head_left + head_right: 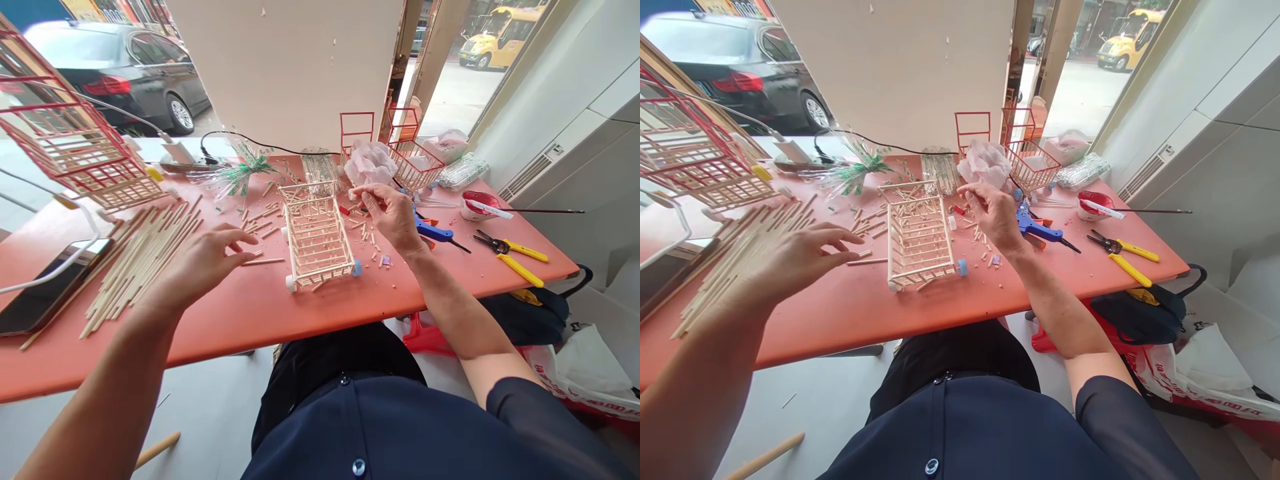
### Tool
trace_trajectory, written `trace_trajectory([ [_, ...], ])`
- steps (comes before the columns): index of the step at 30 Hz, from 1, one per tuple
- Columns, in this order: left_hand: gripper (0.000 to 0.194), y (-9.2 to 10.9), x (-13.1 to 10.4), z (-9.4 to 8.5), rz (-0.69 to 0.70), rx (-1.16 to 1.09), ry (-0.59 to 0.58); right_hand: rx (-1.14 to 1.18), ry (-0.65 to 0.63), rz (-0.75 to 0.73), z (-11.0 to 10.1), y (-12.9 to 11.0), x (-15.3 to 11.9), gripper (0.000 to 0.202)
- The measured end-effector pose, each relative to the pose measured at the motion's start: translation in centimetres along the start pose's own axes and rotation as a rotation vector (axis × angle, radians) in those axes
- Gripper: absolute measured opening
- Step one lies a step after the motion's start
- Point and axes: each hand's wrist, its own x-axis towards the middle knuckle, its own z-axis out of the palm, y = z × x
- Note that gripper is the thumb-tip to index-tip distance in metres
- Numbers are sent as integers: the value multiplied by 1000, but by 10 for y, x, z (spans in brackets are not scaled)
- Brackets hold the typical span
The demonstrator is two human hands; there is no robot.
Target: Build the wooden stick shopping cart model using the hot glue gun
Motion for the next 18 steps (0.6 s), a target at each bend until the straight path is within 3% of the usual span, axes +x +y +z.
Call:
trace_trajectory([
  [7, 35, -25, 7, 20, -51, 182, -81, -36, 7, -64, 3, 2, -1, 44],
  [13, 12, -28, 15, 20, -38, 246, -133, -34, -11, -57, 2, 1, -2, 48],
  [18, 11, -27, 13, 22, -56, 280, -156, -84, -16, -71, 1, -1, -3, 46],
])
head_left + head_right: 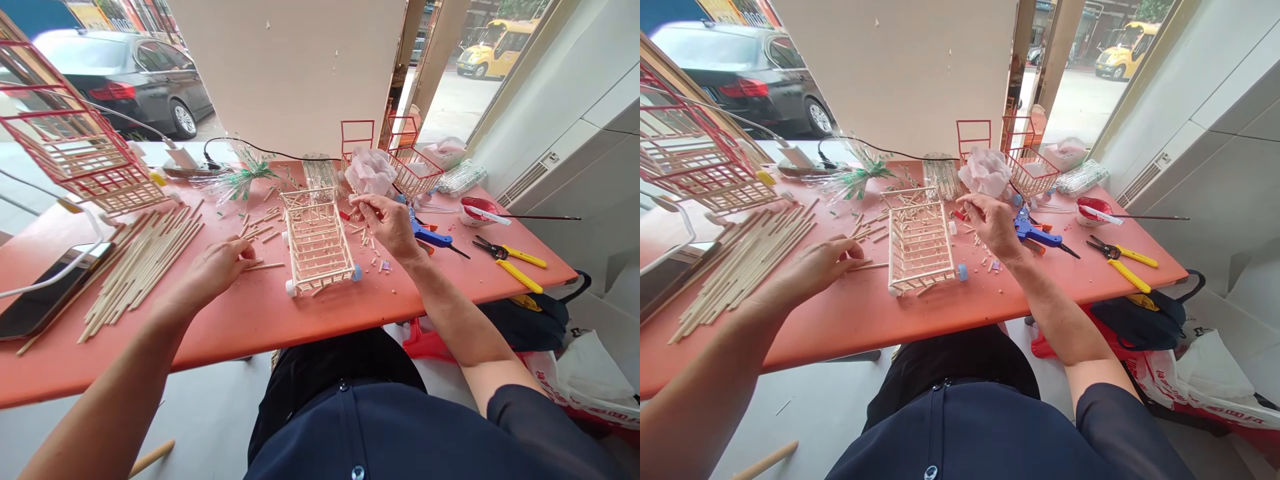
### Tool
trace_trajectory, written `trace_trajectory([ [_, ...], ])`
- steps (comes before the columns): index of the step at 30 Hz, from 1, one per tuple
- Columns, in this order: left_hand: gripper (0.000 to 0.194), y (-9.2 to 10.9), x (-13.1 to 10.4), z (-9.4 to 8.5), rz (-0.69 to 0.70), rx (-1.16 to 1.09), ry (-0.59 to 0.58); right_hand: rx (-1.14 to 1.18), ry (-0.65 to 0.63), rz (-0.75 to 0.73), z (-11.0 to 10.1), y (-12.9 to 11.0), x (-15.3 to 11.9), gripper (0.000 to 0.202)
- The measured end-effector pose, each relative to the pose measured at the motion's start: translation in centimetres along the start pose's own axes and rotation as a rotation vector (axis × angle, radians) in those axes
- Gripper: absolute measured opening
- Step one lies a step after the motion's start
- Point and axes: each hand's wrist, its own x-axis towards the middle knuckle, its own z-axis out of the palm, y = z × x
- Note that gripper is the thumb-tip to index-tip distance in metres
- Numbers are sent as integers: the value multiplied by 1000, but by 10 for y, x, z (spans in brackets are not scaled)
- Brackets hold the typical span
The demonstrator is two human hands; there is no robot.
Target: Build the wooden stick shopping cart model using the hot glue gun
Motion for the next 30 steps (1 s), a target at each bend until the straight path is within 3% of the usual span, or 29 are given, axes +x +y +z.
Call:
trace_trajectory([
  [9, 6, 2, -4, 2, 27, 41, -23, -17, -9, 2, 1, 3, -2, 45],
  [14, 12, 3, -6, 6, 71, 73, -2, -51, -16, 3, 1, 2, -2, 47],
  [19, 10, 8, -11, 6, -36, 19, 83, -35, -9, -21, -1, -3, -3, 54],
  [24, 24, 7, -35, -3, -125, -113, 201, -13, -33, 6, -6, -10, -4, 62],
  [27, 28, 7, -49, -3, -100, -239, 279, -7, -49, 11, -11, -16, -4, 58],
  [30, 26, 11, -51, 2, -20, -190, 310, -20, -42, -36, -16, -23, -3, 53],
])
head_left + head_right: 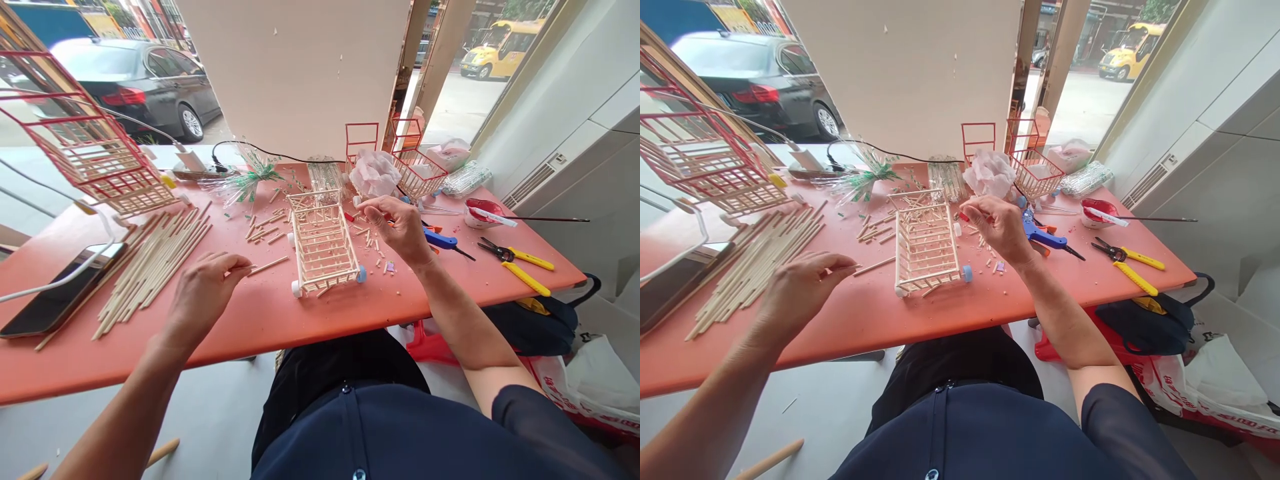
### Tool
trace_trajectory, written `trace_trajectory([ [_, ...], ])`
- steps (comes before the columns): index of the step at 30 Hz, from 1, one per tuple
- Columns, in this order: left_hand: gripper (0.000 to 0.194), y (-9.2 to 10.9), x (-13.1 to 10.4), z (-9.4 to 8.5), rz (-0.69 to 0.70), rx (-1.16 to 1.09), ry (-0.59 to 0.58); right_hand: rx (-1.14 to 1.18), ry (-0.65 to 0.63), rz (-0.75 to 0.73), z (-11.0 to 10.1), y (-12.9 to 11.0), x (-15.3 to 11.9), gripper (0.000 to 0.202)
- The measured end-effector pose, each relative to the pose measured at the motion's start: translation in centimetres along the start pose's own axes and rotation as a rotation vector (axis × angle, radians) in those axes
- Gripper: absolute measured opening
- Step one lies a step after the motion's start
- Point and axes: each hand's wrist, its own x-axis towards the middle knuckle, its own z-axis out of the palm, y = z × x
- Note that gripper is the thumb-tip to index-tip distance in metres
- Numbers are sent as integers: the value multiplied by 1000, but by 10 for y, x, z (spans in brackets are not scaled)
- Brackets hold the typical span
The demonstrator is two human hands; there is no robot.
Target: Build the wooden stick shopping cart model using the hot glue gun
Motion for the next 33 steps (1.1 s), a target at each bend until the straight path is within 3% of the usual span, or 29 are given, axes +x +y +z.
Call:
trace_trajectory([
  [4, 27, 6, 7, 15, 53, 146, -56, 12, -51, -70, -7, -10, -1, 44],
  [10, 29, 12, 17, 23, 48, 315, -185, -138, -253, -336, -18, -36, -18, 37],
  [16, 18, 12, 20, 26, 45, 309, -180, -339, -351, -351, -19, -55, -46, 34],
  [24, 20, 11, 14, 17, -109, -105, 14, -355, -326, -262, -14, -51, -60, 30],
  [29, 24, 12, 13, 14, -194, -571, 55, -359, -311, -272, -11, -48, -62, 27],
  [33, 32, 10, 12, 15, -220, -712, 79, -354, -306, -276, -9, -46, -60, 22],
])
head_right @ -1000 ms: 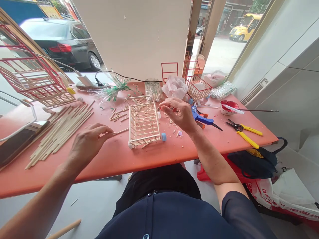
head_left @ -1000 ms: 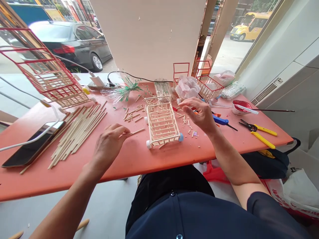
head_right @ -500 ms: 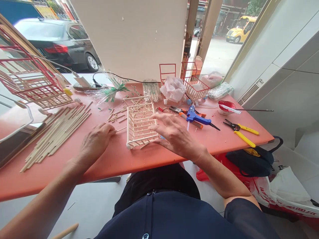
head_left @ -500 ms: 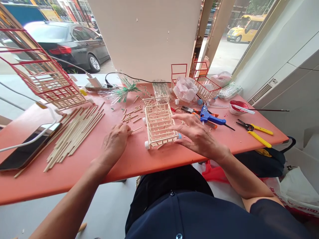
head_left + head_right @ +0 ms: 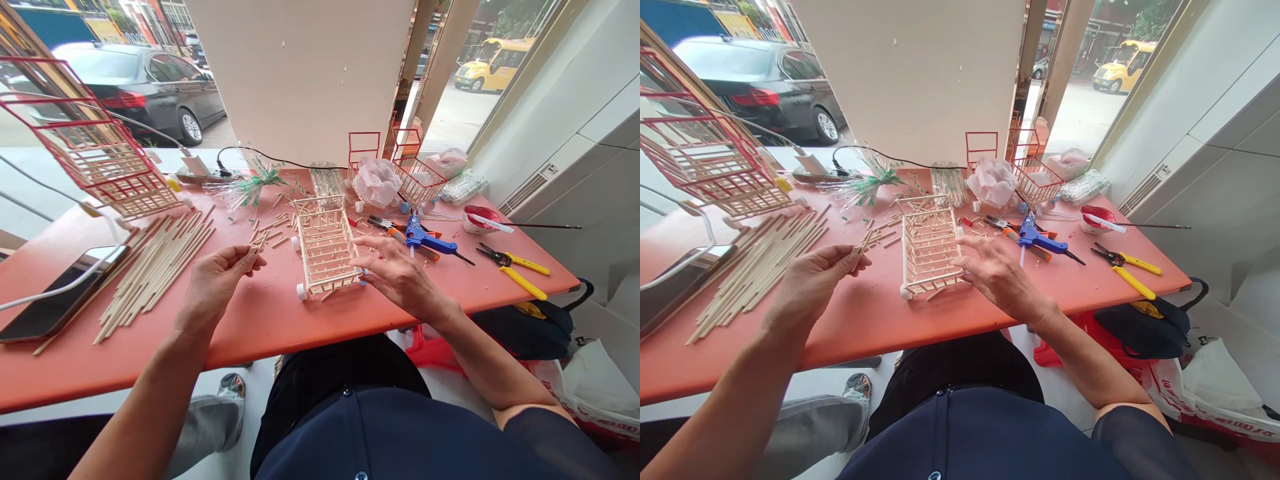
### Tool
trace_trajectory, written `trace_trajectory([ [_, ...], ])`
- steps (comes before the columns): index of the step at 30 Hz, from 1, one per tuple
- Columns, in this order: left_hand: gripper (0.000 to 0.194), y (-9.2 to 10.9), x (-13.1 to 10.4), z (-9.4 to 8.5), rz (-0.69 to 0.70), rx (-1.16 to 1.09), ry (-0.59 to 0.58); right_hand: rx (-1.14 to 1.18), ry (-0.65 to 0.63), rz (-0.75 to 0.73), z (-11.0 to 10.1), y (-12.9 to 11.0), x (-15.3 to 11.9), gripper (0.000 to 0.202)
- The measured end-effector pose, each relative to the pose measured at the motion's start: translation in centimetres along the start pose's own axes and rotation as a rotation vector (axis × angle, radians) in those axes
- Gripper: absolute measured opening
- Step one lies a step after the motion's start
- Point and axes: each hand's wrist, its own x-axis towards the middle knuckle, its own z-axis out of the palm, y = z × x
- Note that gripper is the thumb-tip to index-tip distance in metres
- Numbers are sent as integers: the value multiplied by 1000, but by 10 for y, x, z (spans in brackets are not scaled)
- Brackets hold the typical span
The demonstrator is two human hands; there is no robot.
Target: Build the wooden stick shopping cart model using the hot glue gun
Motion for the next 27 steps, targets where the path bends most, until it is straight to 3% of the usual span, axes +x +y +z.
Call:
trace_trajectory([
  [13, 25, -7, 1, -2, 2, -229, 50, -87, 46, -64, 23, 16, 29, 18],
  [20, 26, 3, 0, 1, 42, -393, 168, -104, 34, -41, 39, 27, 49, 19],
  [24, 31, 7, 1, 1, 71, -447, 231, -88, 85, -53, 31, 13, 42, 27],
  [27, 32, 7, 1, 0, 79, -446, 233, -67, 82, -229, 31, -6, 26, 24],
])
